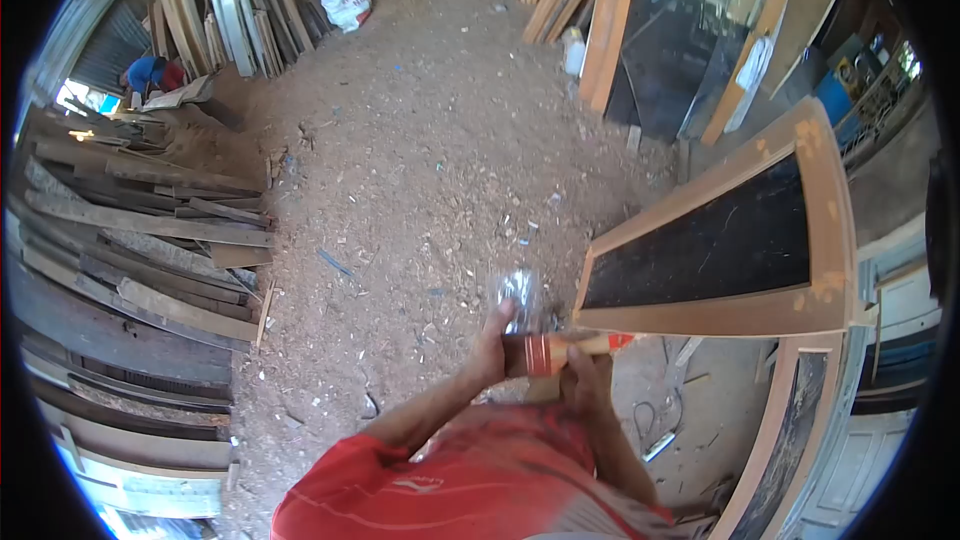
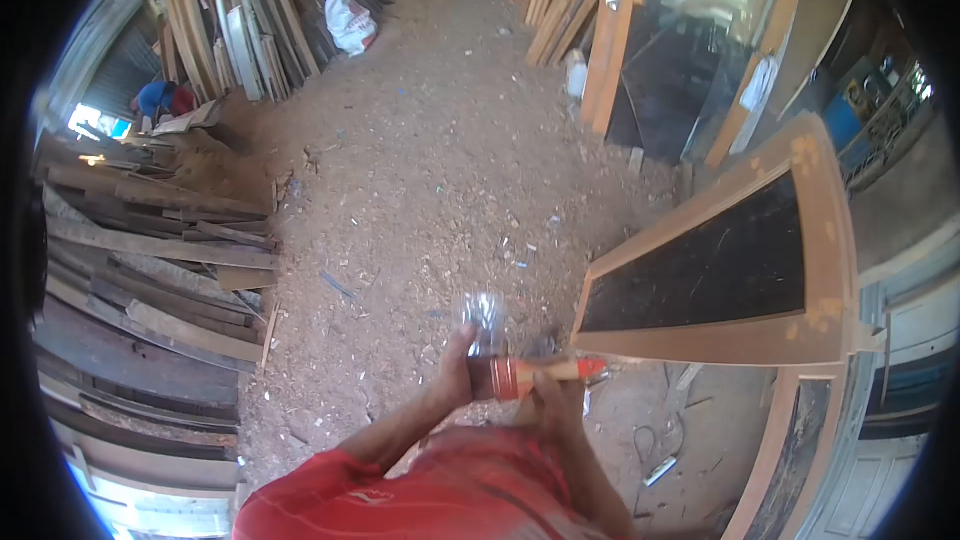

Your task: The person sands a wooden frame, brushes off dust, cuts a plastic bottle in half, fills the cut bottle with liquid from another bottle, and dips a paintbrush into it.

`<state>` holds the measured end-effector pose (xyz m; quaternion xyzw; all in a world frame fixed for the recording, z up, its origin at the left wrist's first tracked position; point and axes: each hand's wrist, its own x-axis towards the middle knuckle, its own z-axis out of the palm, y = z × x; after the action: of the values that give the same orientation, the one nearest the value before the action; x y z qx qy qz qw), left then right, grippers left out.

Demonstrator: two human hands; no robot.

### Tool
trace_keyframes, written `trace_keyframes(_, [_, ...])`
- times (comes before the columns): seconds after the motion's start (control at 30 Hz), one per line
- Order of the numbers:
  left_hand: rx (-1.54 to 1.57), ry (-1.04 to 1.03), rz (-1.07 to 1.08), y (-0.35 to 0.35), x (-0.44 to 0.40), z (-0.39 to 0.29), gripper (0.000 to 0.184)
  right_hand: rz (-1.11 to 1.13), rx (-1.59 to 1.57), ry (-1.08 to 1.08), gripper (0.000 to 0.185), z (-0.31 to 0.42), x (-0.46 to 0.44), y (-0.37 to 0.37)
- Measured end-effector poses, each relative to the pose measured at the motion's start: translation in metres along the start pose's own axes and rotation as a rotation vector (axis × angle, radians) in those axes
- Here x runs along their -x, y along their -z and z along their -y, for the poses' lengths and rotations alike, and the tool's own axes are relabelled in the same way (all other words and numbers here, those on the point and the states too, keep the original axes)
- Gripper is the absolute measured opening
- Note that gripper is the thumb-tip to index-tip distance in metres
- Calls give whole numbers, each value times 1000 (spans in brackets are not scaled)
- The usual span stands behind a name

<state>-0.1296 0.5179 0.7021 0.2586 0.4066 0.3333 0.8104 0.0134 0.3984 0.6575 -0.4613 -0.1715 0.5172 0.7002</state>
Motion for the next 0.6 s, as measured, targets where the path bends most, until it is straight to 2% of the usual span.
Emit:
trace_keyframes(0.07, [-159, -85, 53, 25, -67, 16, 54, 6, 234, 11, 27, 17, -38, 1])
trace_keyframes(0.1, [-262, -315, 39, -2, -81, -13, 50, 42, 338, 36, 26, 47, -67, -18])
trace_keyframes(0.17, [-249, -446, -119, -56, -97, -51, 44, 132, 382, 164, 24, 82, -109, -34])
trace_keyframes(0.2, [-309, -523, -118, -43, -127, -52, 45, 196, 431, 340, 23, 91, -132, -36])
trace_keyframes(0.27, [-401, -700, -273, -75, -165, -80, 47, 326, 549, 740, 23, 111, -187, -44])
trace_keyframes(0.3, [-470, -764, -328, -82, -182, -91, 46, 341, 561, 771, 26, 120, -205, -48])
trace_keyframes(0.37, [-388, -658, -287, -104, -213, -116, 47, 333, 605, 852, 32, 138, -241, -53])
trace_keyframes(0.47, [-261, -630, -193, -98, -293, -130, 50, 319, 638, 927, 28, 153, -297, -46])
trace_keyframes(0.6, [-289, -627, -137, -125, -386, -151, 57, 230, 577, 705, 25, 172, -385, -11])
